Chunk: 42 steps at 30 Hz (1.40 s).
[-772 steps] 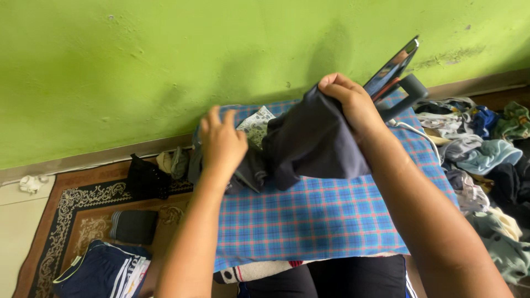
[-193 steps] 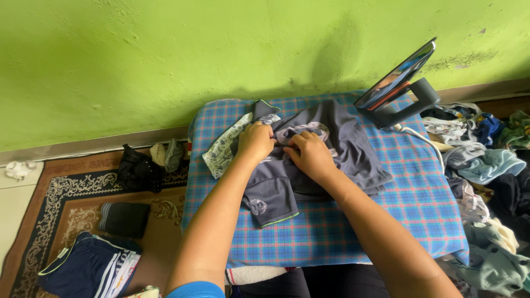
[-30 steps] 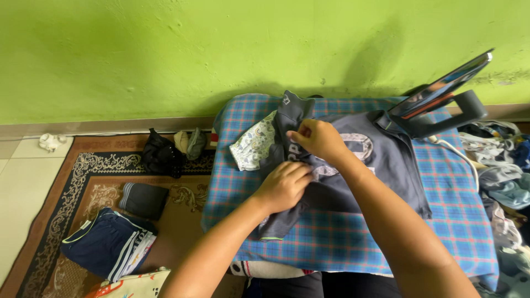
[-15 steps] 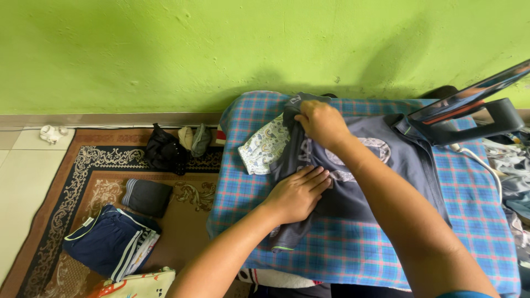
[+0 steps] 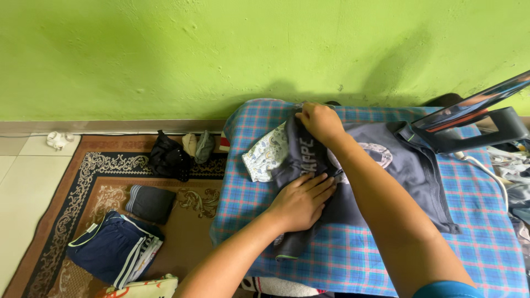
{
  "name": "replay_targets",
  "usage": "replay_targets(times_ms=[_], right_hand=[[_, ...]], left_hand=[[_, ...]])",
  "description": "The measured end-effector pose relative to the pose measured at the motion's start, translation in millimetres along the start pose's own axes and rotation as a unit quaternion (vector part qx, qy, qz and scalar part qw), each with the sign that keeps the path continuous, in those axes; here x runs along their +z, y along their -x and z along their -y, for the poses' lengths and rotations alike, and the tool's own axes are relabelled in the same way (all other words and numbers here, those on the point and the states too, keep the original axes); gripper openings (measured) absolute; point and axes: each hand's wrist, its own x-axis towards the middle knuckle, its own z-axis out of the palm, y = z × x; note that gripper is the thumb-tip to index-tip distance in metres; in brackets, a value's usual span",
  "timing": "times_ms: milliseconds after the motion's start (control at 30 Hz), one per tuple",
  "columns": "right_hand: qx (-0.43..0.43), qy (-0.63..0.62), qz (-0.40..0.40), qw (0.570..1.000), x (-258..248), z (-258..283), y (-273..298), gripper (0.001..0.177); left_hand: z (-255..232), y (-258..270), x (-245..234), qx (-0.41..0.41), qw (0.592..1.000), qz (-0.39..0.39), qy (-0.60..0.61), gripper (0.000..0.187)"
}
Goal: The person folds several pieces of children's clothing, including a blue jersey and dark shorts, on a low table. They smooth each item, fold it neatly, and place it on a growing stack on the floor.
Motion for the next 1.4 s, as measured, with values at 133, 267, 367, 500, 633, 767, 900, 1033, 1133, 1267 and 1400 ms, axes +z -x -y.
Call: replay_targets(times_ms=[133, 267, 367, 500, 633, 767, 900, 1033, 1133, 1267, 1400], right_hand=[[0.05, -0.12, -0.004, 0.991, -23.9, -10.8, 19.3, 0.023], [-0.014, -0.13, -0.034, 0.991, -49.9, -29.5, 45.6, 0.021], [-0.033, -0.096, -0.028, 0.994, -53.0, -42.0, 61.5, 0.028], [-0.045, -0.11, -0.049, 0.992, -38.5, -52.0, 68.0, 0.03], [-0.068, -0.116, -0.07, 0.988, -30.9, -61.5, 67.6, 0.024], [0.099, -0.163, -0.032, 0.981, -32.4, -63.5, 68.0, 0.022], [0.127, -0.178, -0.017, 0.976, -37.2, -61.4, 66.7, 0.02], [0.11, -0.174, -0.023, 0.978, -36.5, -60.5, 67.0, 0.02], [0.109, -0.183, -0.023, 0.977, -34.9, -59.1, 66.8, 0.021], [0.098, -0.151, -0.035, 0.983, -39.2, -49.9, 66.9, 0.022], [0.007, -0.042, -0.079, 0.996, -52.4, -27.5, 74.3, 0.033]], left_hand=[[3.9, 4.3, 4.3, -0.017, 0.995, -0.037, 0.096, 0.044], [28.1, -1.7, 18.7, -0.143, 0.947, -0.233, 0.171, 0.017], [77.7, -22.8, 30.7, -0.355, 0.86, -0.309, 0.194, 0.023], [138.2, -40.9, 42.3, -0.398, 0.874, -0.271, 0.071, 0.044], [165.9, -54.9, 51.0, -0.51, 0.83, -0.143, 0.176, 0.033], [183.6, -53.9, 42.4, -0.523, 0.746, -0.212, 0.355, 0.03], [194.9, -41.7, 37.1, -0.524, 0.675, -0.187, 0.484, 0.024], [211.3, -28.6, 39.3, -0.48, 0.627, -0.237, 0.566, 0.019], [215.8, -19.7, 38.1, -0.471, 0.748, -0.262, 0.388, 0.018], [190.1, -21.7, 31.2, -0.442, 0.85, -0.247, 0.144, 0.016], [131.8, -35.9, 25.5, -0.277, 0.941, -0.194, -0.017, 0.025]])
